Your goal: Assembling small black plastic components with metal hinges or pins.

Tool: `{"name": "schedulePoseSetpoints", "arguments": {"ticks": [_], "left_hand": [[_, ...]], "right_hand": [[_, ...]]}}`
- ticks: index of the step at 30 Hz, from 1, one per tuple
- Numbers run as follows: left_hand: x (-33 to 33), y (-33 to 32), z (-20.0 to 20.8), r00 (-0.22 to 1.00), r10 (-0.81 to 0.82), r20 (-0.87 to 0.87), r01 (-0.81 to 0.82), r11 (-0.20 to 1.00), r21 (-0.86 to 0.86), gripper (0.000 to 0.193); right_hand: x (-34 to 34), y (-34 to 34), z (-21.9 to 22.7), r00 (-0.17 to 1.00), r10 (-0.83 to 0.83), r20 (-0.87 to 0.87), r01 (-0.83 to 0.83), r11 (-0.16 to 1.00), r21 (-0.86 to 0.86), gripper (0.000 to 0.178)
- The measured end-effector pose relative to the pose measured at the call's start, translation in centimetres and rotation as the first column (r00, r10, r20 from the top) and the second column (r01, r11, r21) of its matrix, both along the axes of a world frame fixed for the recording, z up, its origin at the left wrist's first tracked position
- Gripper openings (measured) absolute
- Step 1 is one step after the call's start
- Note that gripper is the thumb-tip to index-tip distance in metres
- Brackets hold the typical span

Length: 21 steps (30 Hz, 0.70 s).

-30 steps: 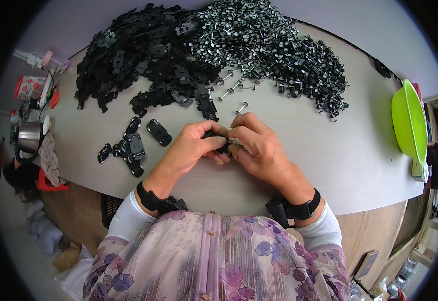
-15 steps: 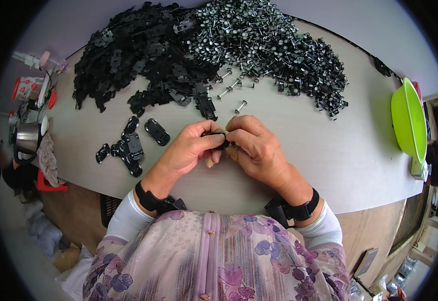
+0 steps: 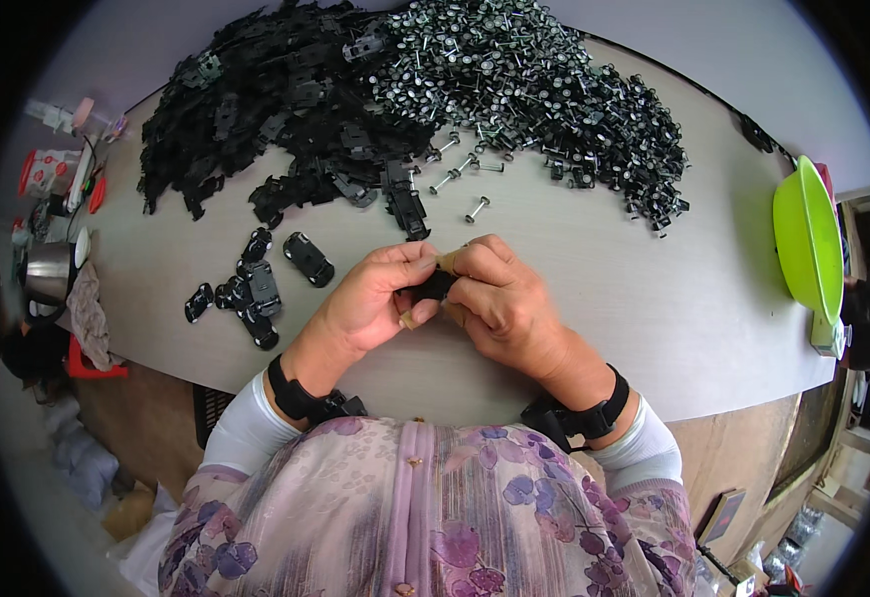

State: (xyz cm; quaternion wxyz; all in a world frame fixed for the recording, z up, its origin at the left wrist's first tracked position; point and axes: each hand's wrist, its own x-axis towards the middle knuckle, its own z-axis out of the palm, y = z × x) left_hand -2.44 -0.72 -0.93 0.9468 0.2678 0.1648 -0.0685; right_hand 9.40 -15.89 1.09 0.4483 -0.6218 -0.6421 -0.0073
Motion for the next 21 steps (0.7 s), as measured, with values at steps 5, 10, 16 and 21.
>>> {"name": "schedulePoseSetpoints", "arguments": {"ticks": [5,10,16,21], "left_hand": [[0.0,0.5,0.6,0.999,-0.047,0.005,0.044,0.956,0.291,0.012],[0.5,0.1,0.2,0.999,0.043,0.007,-0.042,0.894,0.446,0.007],[0.7,0.0,0.0,1.000,-0.022,0.014,0.011,0.847,0.531,0.011],[0.6,0.2,0.0,0.999,-0.030,0.013,0.019,0.845,0.534,0.012]], "right_hand": [[0.3,-0.1,-0.4,0.986,0.040,-0.159,-0.048,0.998,-0.044,0.023],[6.2,-0.9,-0.9,0.933,-0.283,-0.224,0.260,0.957,-0.126,0.021],[10.6,-0.9,-1.8,0.848,-0.471,0.245,0.491,0.871,-0.025,0.023],[9.4,-1.0,-2.1,0.875,-0.427,0.230,0.471,0.860,-0.197,0.017]]}}
